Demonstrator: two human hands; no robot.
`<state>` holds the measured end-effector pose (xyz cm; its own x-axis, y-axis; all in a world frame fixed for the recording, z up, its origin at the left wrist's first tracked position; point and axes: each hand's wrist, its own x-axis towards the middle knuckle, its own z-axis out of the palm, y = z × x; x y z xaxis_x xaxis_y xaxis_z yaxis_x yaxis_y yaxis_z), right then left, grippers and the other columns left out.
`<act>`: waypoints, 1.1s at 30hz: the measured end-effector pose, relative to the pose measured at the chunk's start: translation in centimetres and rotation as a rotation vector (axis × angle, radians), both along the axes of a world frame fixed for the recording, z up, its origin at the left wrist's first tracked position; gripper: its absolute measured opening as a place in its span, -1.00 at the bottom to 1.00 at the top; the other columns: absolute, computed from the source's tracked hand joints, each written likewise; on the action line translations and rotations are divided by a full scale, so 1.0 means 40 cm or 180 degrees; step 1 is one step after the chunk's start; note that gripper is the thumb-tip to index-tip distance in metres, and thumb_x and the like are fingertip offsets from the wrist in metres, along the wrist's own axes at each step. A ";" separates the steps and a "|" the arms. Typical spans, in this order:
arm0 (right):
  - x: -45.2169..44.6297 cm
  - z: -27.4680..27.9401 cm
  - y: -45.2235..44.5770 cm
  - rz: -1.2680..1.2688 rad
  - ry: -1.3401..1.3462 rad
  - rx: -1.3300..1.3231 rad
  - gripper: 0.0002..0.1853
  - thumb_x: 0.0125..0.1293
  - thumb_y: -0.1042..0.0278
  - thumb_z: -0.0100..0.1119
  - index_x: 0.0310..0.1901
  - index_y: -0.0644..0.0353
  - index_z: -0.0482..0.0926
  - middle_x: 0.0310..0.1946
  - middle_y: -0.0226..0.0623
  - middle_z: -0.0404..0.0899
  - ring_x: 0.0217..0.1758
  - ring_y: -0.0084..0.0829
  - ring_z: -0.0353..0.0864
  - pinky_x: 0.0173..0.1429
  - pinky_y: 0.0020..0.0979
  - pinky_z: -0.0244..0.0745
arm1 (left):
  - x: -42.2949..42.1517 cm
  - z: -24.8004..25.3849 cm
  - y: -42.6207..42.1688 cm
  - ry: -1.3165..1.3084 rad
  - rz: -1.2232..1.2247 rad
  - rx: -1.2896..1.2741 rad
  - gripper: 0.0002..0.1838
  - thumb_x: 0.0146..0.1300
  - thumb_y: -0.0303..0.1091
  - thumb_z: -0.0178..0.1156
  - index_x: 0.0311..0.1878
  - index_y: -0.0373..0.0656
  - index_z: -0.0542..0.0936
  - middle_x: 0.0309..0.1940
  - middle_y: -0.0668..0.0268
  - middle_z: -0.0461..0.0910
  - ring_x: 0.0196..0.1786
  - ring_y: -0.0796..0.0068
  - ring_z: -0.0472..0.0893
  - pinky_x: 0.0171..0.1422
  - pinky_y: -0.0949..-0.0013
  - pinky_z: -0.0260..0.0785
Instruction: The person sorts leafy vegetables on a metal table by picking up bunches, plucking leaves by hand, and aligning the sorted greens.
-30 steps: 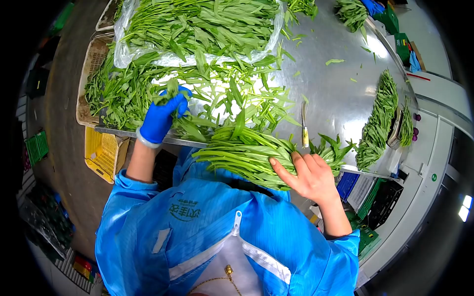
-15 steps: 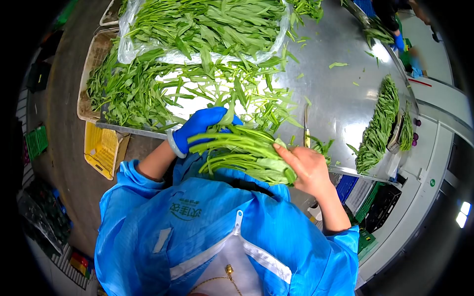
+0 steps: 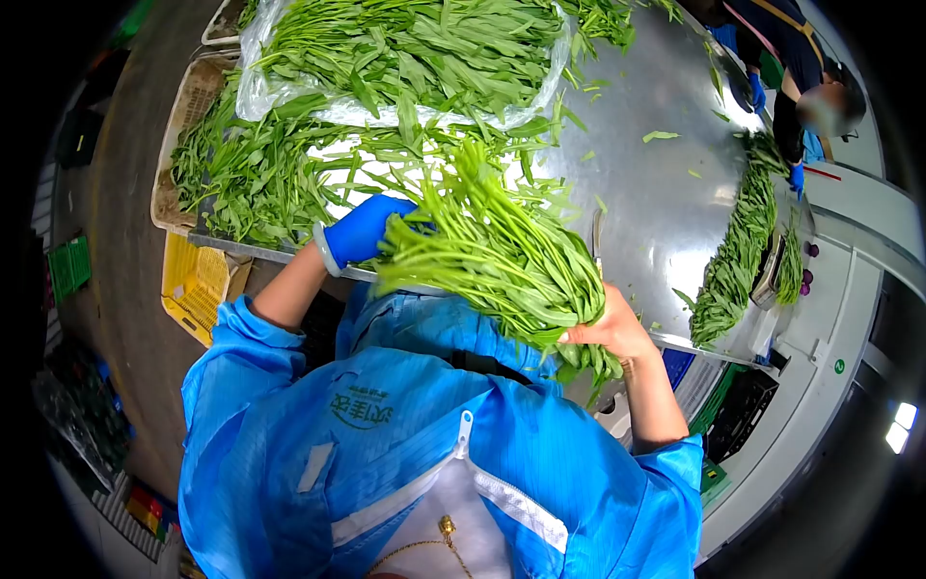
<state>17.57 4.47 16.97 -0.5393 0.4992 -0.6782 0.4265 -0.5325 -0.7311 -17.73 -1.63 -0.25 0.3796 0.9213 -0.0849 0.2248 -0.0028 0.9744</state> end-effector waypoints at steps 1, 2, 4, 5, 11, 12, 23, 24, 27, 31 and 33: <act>-0.005 0.001 -0.005 -0.0078 0.0002 -0.0144 -0.20 -0.22 0.55 0.53 0.19 0.36 0.42 0.07 -0.27 0.56 0.14 -0.41 0.49 0.29 -0.35 0.33 | -0.006 -0.005 -0.004 0.0060 0.0133 0.0311 -0.67 0.04 -0.45 0.19 -0.06 -0.17 0.61 -0.25 -0.04 0.61 -0.15 -0.06 0.60 -0.09 0.17 0.45; -0.004 -0.006 -0.010 -0.0110 0.0031 -0.0114 -0.23 -0.22 0.55 0.52 0.16 0.36 0.45 0.04 -0.29 0.58 0.10 -0.42 0.50 0.27 -0.35 0.34 | -0.011 -0.008 -0.007 0.0386 0.0234 0.0365 -0.67 0.04 -0.47 0.19 -0.06 -0.19 0.61 -0.25 -0.04 0.61 -0.16 -0.06 0.60 -0.11 0.17 0.45; 0.005 0.004 -0.010 -0.0106 -0.0026 0.0019 -0.22 -0.21 0.56 0.52 0.17 0.36 0.44 0.04 -0.29 0.57 0.11 -0.42 0.49 0.27 -0.35 0.34 | -0.026 0.024 -0.005 0.1040 0.0463 0.0480 -0.67 0.05 -0.50 0.17 -0.06 -0.23 0.61 -0.27 -0.04 0.61 -0.19 -0.06 0.61 -0.14 0.15 0.45; 0.014 0.014 -0.005 -0.0094 -0.0060 0.0099 -0.22 -0.21 0.56 0.51 0.18 0.35 0.43 0.04 -0.29 0.57 0.11 -0.42 0.49 0.27 -0.36 0.34 | -0.086 -0.025 -0.014 0.0619 0.1335 -0.0252 -0.75 0.13 -0.46 0.19 -0.09 -0.21 0.63 -0.37 0.11 0.65 -0.34 0.17 0.65 -0.26 0.19 0.45; 0.013 0.019 -0.007 0.0254 -0.0318 0.0368 -0.22 -0.19 0.58 0.50 0.18 0.35 0.41 0.05 -0.29 0.56 0.11 -0.42 0.48 0.27 -0.36 0.33 | -0.086 0.091 0.046 -0.1587 0.1281 -0.1520 -0.75 0.26 -0.37 0.22 -0.02 -0.23 0.61 -0.15 0.30 0.65 -0.11 0.57 0.59 0.04 0.45 0.44; 0.000 0.015 -0.007 0.0295 -0.0303 0.0390 -0.22 -0.19 0.58 0.50 0.18 0.35 0.41 0.05 -0.29 0.56 0.10 -0.42 0.48 0.26 -0.36 0.33 | -0.051 0.107 0.052 -0.1770 0.0703 -0.1202 -0.66 0.23 -0.35 0.26 0.05 -0.27 0.57 -0.09 0.31 0.63 -0.04 0.57 0.57 0.10 0.41 0.41; -0.021 0.008 -0.008 0.0439 -0.0312 0.0681 -0.35 -0.15 0.57 0.49 0.09 0.33 0.49 -0.03 -0.29 0.58 0.05 -0.42 0.49 0.21 -0.37 0.36 | 0.112 0.159 0.022 -0.2878 0.0526 -0.1856 -0.57 0.12 -0.51 0.26 0.12 -0.30 0.53 -0.02 0.20 0.62 0.05 0.42 0.60 0.16 0.38 0.44; -0.021 0.007 -0.009 0.0446 -0.0266 0.0731 -0.35 -0.15 0.58 0.49 0.09 0.33 0.49 -0.03 -0.29 0.58 0.05 -0.42 0.49 0.21 -0.37 0.36 | 0.103 0.185 0.015 -0.3003 0.0585 -0.1992 -0.56 0.12 -0.52 0.24 0.12 -0.30 0.53 -0.01 0.20 0.62 0.05 0.42 0.59 0.16 0.39 0.43; -0.002 0.001 -0.014 0.0341 -0.0226 0.0711 -0.34 -0.15 0.60 0.46 0.10 0.33 0.48 -0.02 -0.29 0.57 0.05 -0.43 0.49 0.22 -0.37 0.36 | 0.076 0.201 0.008 -0.3061 0.0611 -0.2280 -0.55 0.10 -0.54 0.20 0.12 -0.32 0.52 0.01 0.19 0.62 0.06 0.42 0.58 0.18 0.39 0.42; 0.004 0.001 -0.004 0.0573 -0.0229 0.0742 -0.27 -0.17 0.59 0.47 0.16 0.32 0.44 0.01 -0.28 0.56 0.07 -0.42 0.48 0.25 -0.36 0.34 | 0.076 0.170 0.005 -0.2660 0.0625 -0.1944 -0.57 0.10 -0.50 0.26 0.09 -0.33 0.55 -0.03 0.20 0.64 0.01 0.48 0.60 0.15 0.40 0.43; -0.012 0.009 -0.001 0.0831 -0.0283 0.0985 -0.22 -0.18 0.59 0.48 0.19 0.32 0.40 0.02 -0.28 0.56 0.08 -0.42 0.48 0.26 -0.36 0.33 | 0.072 0.177 0.005 -0.2424 0.0490 -0.1888 -0.58 0.11 -0.47 0.30 0.07 -0.33 0.56 -0.05 0.21 0.65 -0.02 0.51 0.61 0.12 0.41 0.44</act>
<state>17.09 4.44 17.34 -0.6209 0.5411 -0.5672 0.5868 -0.1590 -0.7939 -14.84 -1.42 6.85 0.4039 0.8522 -0.3326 -0.5084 0.5114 0.6928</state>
